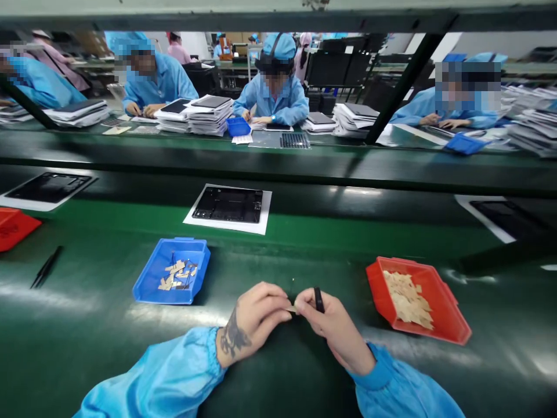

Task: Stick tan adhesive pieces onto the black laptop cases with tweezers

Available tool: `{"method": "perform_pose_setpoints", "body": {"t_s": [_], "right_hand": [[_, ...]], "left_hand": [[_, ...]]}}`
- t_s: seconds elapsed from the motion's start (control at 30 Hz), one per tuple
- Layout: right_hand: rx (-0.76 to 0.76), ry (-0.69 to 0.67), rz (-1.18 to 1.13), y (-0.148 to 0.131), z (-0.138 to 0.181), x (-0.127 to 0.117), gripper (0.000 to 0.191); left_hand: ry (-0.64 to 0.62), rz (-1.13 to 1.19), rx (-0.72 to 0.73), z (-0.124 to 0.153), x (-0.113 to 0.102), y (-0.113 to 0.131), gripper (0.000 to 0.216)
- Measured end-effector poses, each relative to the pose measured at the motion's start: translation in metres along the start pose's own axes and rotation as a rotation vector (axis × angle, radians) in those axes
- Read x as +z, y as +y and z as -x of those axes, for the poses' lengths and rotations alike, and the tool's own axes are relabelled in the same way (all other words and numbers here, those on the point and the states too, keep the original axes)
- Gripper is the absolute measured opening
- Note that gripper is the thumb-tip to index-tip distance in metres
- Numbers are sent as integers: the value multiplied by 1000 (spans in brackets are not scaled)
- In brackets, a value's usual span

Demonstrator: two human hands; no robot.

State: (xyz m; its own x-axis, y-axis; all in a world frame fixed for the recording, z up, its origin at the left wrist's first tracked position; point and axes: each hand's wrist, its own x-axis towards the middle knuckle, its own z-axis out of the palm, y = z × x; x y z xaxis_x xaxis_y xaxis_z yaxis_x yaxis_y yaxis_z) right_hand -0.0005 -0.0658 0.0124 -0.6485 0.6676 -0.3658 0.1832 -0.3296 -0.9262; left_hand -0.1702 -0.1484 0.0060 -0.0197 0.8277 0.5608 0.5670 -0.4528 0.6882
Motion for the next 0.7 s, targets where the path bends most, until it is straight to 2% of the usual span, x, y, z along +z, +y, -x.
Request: {"method": "perform_pose_setpoints", "body": {"t_s": [0.07,0.13,0.23,0.33,0.43,0.57,0.7], "right_hand": [[-71,62,103,2,0,0,31],[-117,82,156,4,0,0,25],[-199,54,224,4,1,0,18],[-302,54,329,2,2,2,15],[-339,93,379,2,3,2,16],[-326,110,405,2,1,1,17],[-315,143,418,1,0,-1,18]], "left_hand": [[-14,233,-342,0,2,0,11],[-26,448,-605,0,5,-3,11],[-1,743,-803,0,11,-5,14],[24,967,-843,0,16,-4,18],[24,1092,-875,0,18,-1,19],[63,996,-864,1,20,-1,19],[48,944,-853,1,18,0,21]]}}
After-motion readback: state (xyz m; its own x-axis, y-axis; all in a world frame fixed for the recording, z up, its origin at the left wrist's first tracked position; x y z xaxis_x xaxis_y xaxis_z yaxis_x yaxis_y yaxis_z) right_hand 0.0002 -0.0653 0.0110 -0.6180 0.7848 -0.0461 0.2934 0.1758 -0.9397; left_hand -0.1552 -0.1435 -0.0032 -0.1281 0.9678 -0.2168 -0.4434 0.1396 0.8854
